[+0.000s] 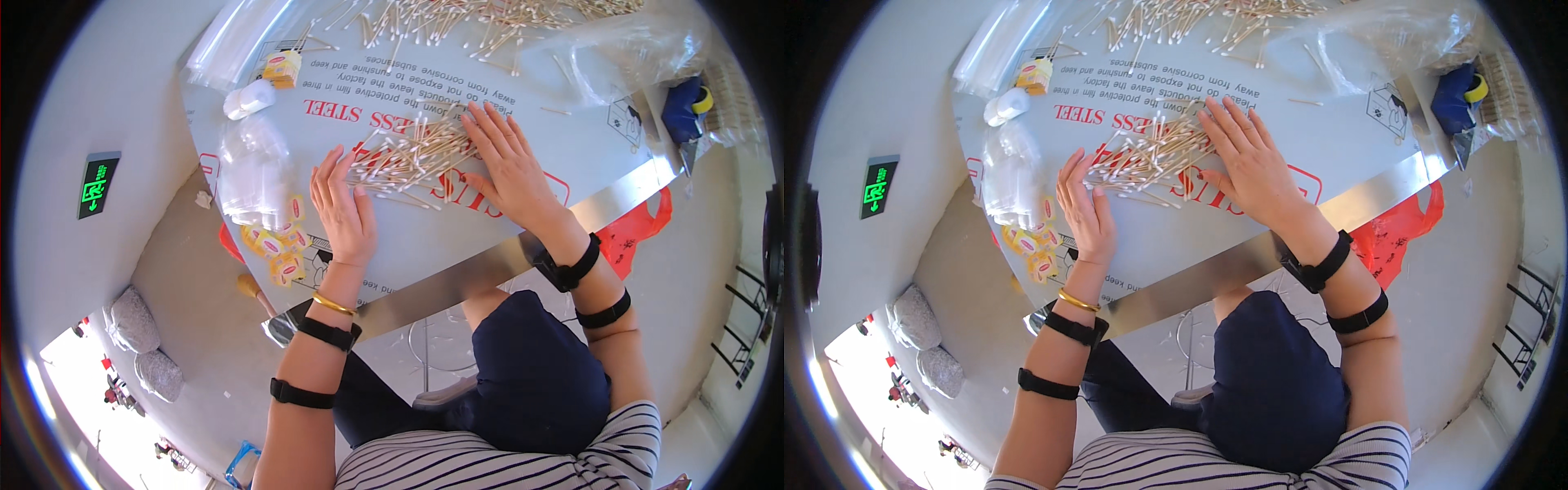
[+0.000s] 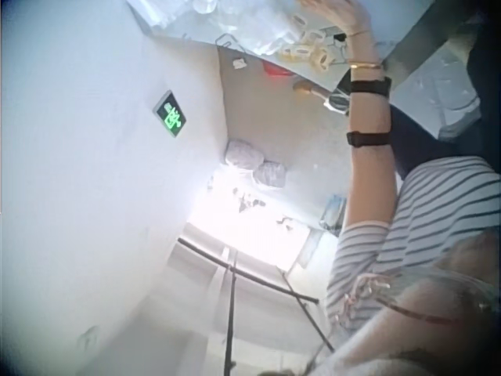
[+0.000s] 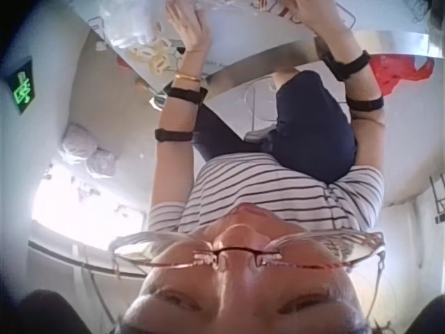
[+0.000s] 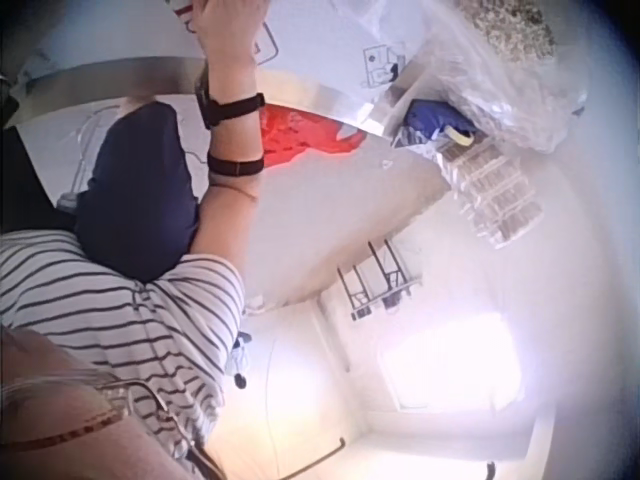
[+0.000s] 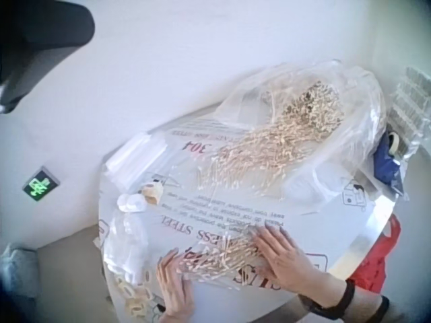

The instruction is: The person gathers cotton swabs into a stack by hand, places them into a small plastic bag, and applies a small sticker to the front of the bag.

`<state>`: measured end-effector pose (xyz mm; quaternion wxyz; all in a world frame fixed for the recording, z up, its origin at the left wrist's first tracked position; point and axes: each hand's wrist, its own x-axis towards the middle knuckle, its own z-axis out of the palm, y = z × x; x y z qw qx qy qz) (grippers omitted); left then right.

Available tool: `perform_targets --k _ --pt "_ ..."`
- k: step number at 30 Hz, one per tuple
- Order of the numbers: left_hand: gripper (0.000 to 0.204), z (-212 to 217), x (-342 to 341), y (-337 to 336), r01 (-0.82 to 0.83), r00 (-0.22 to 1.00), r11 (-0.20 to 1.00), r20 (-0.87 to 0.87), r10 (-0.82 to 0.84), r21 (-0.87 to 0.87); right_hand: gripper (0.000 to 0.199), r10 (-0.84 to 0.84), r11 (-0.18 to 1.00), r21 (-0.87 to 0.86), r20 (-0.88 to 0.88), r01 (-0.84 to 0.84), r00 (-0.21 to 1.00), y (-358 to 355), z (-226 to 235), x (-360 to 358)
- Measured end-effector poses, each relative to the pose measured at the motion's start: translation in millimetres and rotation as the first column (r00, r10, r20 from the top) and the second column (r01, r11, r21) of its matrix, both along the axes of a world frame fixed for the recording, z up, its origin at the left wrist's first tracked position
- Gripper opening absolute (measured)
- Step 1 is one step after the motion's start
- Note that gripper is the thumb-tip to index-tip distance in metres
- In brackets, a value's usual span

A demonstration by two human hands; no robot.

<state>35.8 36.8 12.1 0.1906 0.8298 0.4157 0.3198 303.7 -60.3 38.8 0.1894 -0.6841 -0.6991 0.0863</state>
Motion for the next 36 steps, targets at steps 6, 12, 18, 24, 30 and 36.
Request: perform_targets --k 6,12,18,24,30,36 --pt "0.038 4 -7 1 -0.147 0.973 0.988 0.174 0.153 -0.05 0.08 0.014 0.998 -0.061 0.118 -0.007 0.993 5 -14 -8" --pt "0.048 13 -15 -4 -0.012 0.989 1.0 -0.149 0.013 0.007 0.081 0.013 0.998 -0.069 0.131 -0.004 0.991 5 -11 -5" --pt "0.076 23 -20 3 0.08 0.949 0.996 -0.303 -0.085 -0.027 0.081 0.026 0.996 -0.091 0.099 -0.017 0.995 6 -9 -6" --pt "0.091 43 -33 18 0.092 0.968 0.975 -0.213 -0.136 -0.203 0.09 0.018 0.998 -0.056 -0.018 -0.019 1.0 5 3 -9" --pt "0.083 54 -42 25 0.144 0.951 0.947 -0.225 -0.213 -0.287 0.085 0.197 0.979 -0.04 -0.087 -0.201 0.977 2 22 -37" --pt "0.073 49 -42 23 0.016 0.982 0.946 -0.171 -0.075 -0.324 0.046 0.359 0.932 0.011 -0.15 -0.362 0.921 10 18 -66"
